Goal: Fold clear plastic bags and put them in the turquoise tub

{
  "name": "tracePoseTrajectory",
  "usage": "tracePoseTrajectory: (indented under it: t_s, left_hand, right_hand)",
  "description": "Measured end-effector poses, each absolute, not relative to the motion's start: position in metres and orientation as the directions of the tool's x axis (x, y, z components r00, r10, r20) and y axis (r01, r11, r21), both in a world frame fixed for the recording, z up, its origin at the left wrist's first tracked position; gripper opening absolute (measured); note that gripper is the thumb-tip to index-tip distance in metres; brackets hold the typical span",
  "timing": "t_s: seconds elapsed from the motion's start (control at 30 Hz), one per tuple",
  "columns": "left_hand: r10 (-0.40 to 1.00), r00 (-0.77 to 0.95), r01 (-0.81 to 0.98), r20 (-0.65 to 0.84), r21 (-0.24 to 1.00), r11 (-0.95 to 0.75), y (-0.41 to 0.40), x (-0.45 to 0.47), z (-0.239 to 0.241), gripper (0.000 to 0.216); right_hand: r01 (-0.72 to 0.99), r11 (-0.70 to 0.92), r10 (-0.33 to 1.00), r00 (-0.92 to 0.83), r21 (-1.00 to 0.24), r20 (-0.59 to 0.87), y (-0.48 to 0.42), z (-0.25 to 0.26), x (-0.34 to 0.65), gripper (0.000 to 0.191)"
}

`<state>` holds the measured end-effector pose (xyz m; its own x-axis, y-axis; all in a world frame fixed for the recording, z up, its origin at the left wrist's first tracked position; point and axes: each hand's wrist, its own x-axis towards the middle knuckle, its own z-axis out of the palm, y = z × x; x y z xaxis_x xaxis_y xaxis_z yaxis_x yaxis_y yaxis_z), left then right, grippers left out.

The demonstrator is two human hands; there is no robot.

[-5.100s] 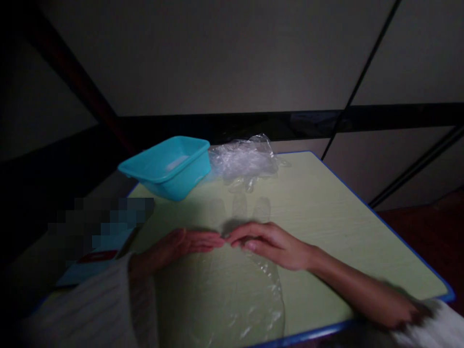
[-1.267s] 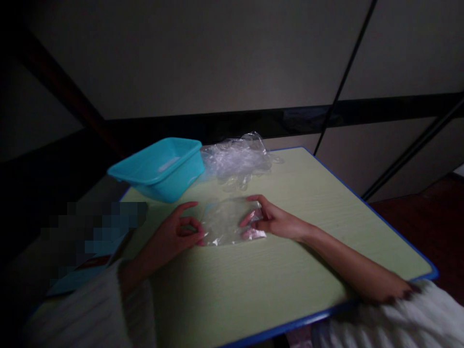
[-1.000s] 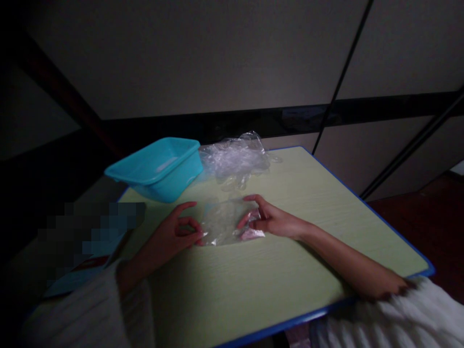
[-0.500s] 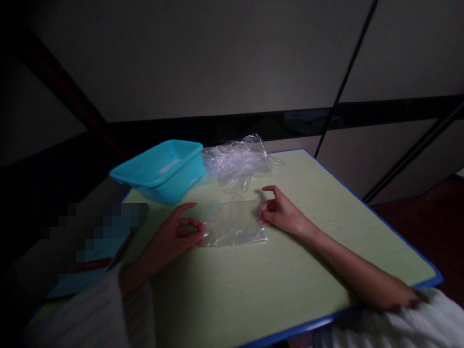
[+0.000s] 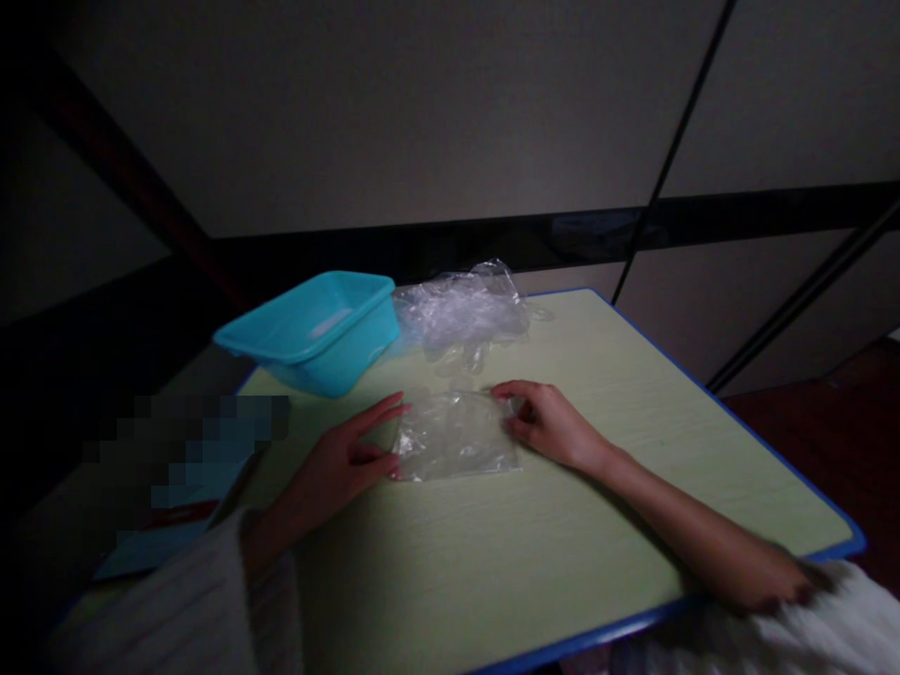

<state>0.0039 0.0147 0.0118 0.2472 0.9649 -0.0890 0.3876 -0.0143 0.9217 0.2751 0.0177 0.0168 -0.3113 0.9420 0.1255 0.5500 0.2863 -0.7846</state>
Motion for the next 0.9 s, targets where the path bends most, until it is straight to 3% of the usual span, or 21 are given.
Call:
tracePoseTrajectory:
  t_s: [0.3,0.7,0.9]
  left_hand:
    - [0.975,0.213,0.451,-0.060,0.892,-0.044,0.014,0.007,0.017,0.069]
    - [0.970,0.158,0.448,0.184,0.862,-0.236,0.039,0.007,-0.003,0.044]
    - [0.941,0.186,0.541,0.284,0.770,-0.339,0.044,0.002,-0.019,0.033]
  right_hand:
    - [0.553,0.331,0.936,-0.297,-0.765,0.191,0.018,0.022,0.277,0.032]
    - [0.455,0.248,0.959,-0.242,-0.855,0.150,0.024,0.011,0.275,0.028]
    - [0.588,0.322,0.946,-0.226,-0.742,0.232,0.025,0.010,0.278,0.027]
